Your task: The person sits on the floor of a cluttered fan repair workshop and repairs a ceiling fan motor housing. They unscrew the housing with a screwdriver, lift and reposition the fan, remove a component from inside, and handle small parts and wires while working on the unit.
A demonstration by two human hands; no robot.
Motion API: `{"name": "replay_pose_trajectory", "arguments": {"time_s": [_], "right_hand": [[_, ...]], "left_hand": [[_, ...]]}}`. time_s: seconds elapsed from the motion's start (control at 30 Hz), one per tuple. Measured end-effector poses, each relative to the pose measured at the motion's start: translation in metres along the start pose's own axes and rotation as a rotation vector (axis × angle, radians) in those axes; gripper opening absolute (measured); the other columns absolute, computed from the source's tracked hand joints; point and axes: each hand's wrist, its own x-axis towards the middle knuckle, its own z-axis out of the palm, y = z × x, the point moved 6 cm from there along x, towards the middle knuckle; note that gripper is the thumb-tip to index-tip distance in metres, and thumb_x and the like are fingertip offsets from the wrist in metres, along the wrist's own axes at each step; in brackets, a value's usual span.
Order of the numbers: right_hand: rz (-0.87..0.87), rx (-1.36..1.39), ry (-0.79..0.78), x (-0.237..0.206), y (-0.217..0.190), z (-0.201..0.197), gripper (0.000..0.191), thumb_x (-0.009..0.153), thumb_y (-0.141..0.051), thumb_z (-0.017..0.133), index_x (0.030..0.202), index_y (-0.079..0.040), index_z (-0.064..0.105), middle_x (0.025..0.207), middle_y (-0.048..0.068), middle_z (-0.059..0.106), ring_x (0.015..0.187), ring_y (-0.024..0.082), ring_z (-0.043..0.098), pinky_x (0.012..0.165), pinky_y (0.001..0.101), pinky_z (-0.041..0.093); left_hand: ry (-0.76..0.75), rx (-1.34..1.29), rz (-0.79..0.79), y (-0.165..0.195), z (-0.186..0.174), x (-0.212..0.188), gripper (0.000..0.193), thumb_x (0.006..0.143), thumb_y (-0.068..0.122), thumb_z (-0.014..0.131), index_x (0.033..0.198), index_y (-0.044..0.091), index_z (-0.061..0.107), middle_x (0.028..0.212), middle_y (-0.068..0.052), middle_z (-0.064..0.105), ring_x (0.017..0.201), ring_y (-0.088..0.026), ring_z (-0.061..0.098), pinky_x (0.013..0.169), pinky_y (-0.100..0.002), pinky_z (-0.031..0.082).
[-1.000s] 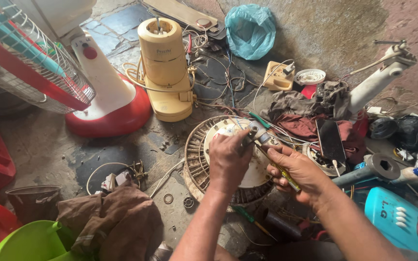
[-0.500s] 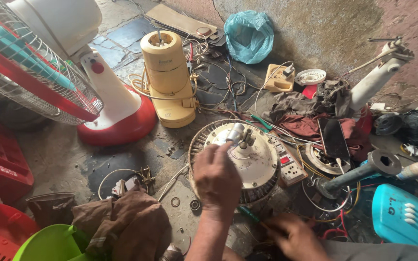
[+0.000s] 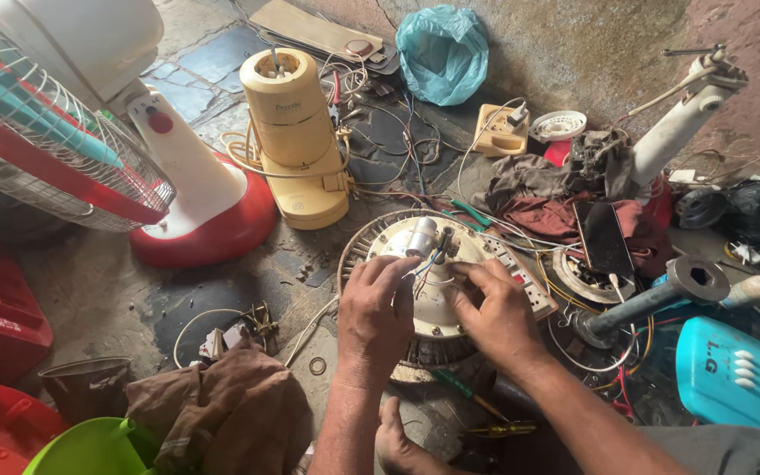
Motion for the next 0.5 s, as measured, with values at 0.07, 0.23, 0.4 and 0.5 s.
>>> {"name": "replay_pose_trajectory", "arguments": {"time_s": [0.07, 0.23, 0.4, 0.5], "right_hand": [[-0.035, 0.007, 0.029, -0.004, 0.001, 0.0, 0.019, 0.089, -0.014, 0.078, 0.106, -0.006, 0.076, 0.097, 0.009, 0.069, 0.088, 0.021, 0.069, 0.073, 0.0339, 0.054], [0.031, 0.174, 0.0, -0.019, 0.009, -0.005, 0.017, 0.085, -0.01, 0.077, 0.102, -0.008, 0.076, 0.098, 0.003, 0.068, 0.081, 0.013, 0.068, 0.064, 0.0271, 0.054], [0.083, 0.343, -0.075, -0.022, 0.006, -0.003, 0.012, 0.084, -0.01, 0.079, 0.094, -0.006, 0.074, 0.097, 0.001, 0.066, 0.076, 0.01, 0.063, 0.062, 0.023, 0.051], [0.086, 0.357, -0.122, -0.022, 0.009, 0.0, 0.009, 0.085, -0.009, 0.076, 0.093, -0.005, 0.073, 0.094, 0.0, 0.066, 0.074, 0.008, 0.062, 0.062, 0.0227, 0.05]], "left_hand": [[-0.009, -0.004, 0.008, 0.001, 0.0, 0.001, 0.027, 0.087, 0.0, 0.067, 0.111, 0.009, 0.073, 0.106, -0.011, 0.072, 0.101, -0.031, 0.068, 0.086, -0.041, 0.055], [0.034, 0.017, 0.063, 0.014, -0.004, 0.001, 0.025, 0.086, -0.003, 0.063, 0.106, 0.01, 0.07, 0.103, -0.011, 0.069, 0.1, -0.031, 0.067, 0.086, -0.041, 0.055], [-0.188, 0.072, 0.169, 0.032, 0.002, -0.003, 0.024, 0.075, 0.004, 0.069, 0.098, 0.011, 0.074, 0.091, -0.011, 0.063, 0.09, -0.033, 0.062, 0.077, -0.044, 0.051], [-0.273, 0.091, 0.128, 0.028, 0.003, 0.0, 0.017, 0.081, 0.009, 0.072, 0.096, 0.013, 0.076, 0.088, -0.009, 0.061, 0.089, -0.031, 0.062, 0.076, -0.044, 0.051]]}}
